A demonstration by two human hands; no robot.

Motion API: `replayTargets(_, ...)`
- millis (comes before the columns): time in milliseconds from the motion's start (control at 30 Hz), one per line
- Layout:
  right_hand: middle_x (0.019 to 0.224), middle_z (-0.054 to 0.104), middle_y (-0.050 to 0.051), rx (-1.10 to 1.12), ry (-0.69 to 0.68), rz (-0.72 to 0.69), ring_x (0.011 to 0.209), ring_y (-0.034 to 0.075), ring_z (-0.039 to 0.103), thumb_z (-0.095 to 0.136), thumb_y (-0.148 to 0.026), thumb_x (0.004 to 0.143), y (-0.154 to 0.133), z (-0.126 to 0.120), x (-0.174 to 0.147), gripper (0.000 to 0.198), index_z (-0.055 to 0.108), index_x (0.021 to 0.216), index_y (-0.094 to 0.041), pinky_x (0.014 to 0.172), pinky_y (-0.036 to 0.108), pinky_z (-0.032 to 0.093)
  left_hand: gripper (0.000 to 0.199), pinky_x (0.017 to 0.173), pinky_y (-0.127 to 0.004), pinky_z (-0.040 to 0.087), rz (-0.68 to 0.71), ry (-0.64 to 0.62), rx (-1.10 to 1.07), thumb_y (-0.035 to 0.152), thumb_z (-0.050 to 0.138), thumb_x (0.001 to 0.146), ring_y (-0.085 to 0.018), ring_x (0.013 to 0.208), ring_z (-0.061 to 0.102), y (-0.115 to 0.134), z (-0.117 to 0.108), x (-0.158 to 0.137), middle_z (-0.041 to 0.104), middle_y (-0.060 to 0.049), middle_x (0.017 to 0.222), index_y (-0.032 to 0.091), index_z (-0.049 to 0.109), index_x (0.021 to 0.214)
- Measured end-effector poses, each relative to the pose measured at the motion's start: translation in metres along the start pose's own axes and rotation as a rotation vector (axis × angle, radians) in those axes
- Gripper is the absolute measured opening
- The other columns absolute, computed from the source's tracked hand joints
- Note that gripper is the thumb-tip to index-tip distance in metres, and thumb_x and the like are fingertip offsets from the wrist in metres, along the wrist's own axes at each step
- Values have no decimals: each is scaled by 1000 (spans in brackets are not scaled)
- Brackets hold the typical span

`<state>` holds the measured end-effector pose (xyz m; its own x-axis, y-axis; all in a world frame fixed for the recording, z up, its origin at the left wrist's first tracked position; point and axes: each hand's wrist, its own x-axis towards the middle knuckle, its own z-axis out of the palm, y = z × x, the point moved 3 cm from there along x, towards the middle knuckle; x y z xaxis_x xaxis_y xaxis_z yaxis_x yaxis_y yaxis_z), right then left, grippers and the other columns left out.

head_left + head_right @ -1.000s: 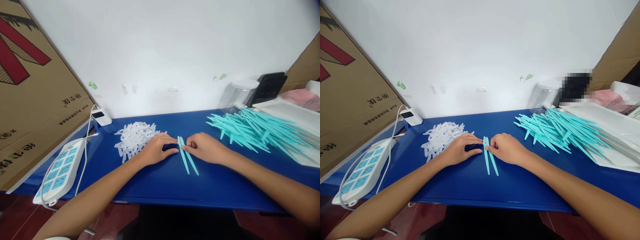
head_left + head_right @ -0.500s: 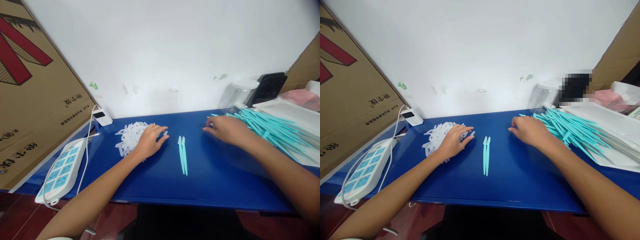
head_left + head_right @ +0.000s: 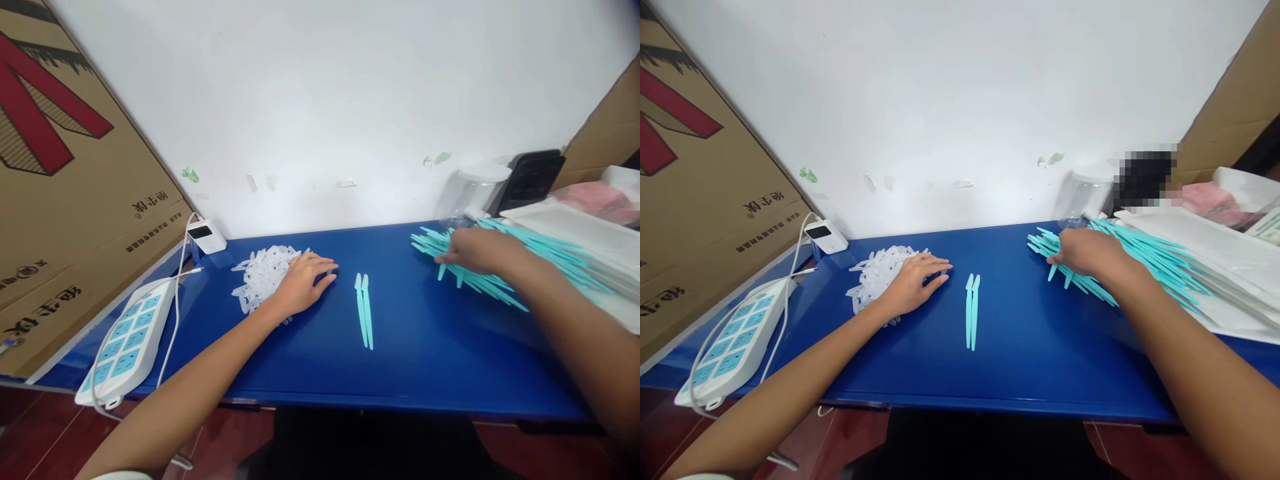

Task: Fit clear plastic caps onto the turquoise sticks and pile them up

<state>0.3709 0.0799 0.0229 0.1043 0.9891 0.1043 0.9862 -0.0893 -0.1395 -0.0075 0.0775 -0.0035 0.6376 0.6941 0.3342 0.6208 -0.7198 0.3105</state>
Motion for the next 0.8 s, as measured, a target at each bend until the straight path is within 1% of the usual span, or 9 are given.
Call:
replayTargets(133, 63, 63, 11, -97, -197, 8, 56, 19, 50, 76, -40, 91, -10, -4, -5, 50, 47, 54, -22, 61, 38, 29, 29, 111, -57, 43, 1, -13, 7, 37, 59, 104, -32, 124, 62, -2, 1, 1, 76, -6, 131, 26, 78, 122)
replayTargets(300, 76, 68, 15, -156, -215, -31, 63, 22, 53, 64, -40, 100, -14, -10, -5, 42, 52, 64, -22, 63, 37, 28, 21, 99, -51, 51, 13, 19, 7, 27, 61, 101, -30, 103, 69, -5, -5, 2, 82, -7, 111, 25, 81, 108)
replayTargets(367, 83, 70, 16, -170, -202, -28, 67, 23, 55, 61, -39, 101, -14, -11, -4, 37, 55, 70, -21, 63, 37, 29, 22, 96, -50, 52, -4, 15, 12, 26, 62, 100, -30, 100, 69, -5, -7, 1, 81, -8, 108, 24, 79, 113)
replayTargets(433, 86, 72, 16, -138, -182, -34, 70, 23, 58, 58, -39, 103, -16, -11, -4, 34, 57, 74, -21, 64, 36, 31, 30, 98, -50, 51, -29, 19, 11, 24, 62, 99, -29, 100, 68, -5, -8, 0, 79, -8, 106, 23, 73, 128)
replayTargets(500, 89, 76, 16, 7, -164, -69, 71, 23, 61, 56, -39, 105, -22, -12, -6, 31, 60, 79, -21, 65, 36, 34, 41, 100, -50, 49, -60, 20, 10, 22, 60, 100, -29, 100, 65, -7, -7, -1, 76, -8, 104, 21, 64, 140)
replayTargets(533, 91, 77, 15, 112, -158, -99, 71, 22, 62, 55, -40, 105, -26, -13, -8, 30, 60, 83, -21, 65, 35, 36, 41, 99, -50, 49, -78, 14, 12, 21, 60, 100, -29, 99, 63, -8, -6, -2, 74, -9, 102, 21, 62, 141)
replayTargets(667, 89, 78, 9, 518, -141, -245, 74, 22, 68, 58, -56, 101, -51, -14, -19, 35, 59, 92, -22, 66, 33, 45, 22, 96, -49, 47, -108, -20, 33, 23, 57, 102, -29, 99, 58, -10, -5, -2, 69, -9, 98, 21, 73, 116)
replayTargets(733, 82, 74, 7, 664, -163, -285, 72, 22, 68, 60, -65, 98, -65, -13, -26, 43, 57, 93, -22, 65, 32, 48, 23, 95, -49, 46, -103, 3, 20, 24, 53, 104, -29, 100, 56, -8, -7, -1, 68, -10, 99, 22, 76, 107)
replayTargets(800, 77, 69, 5, 736, -169, -306, 66, 20, 64, 59, -71, 96, -77, -13, -32, 49, 57, 90, -22, 60, 31, 47, 30, 93, -47, 47, -112, 37, -57, 28, 49, 106, -28, 99, 57, -5, -11, 1, 68, -10, 99, 23, 78, 105)
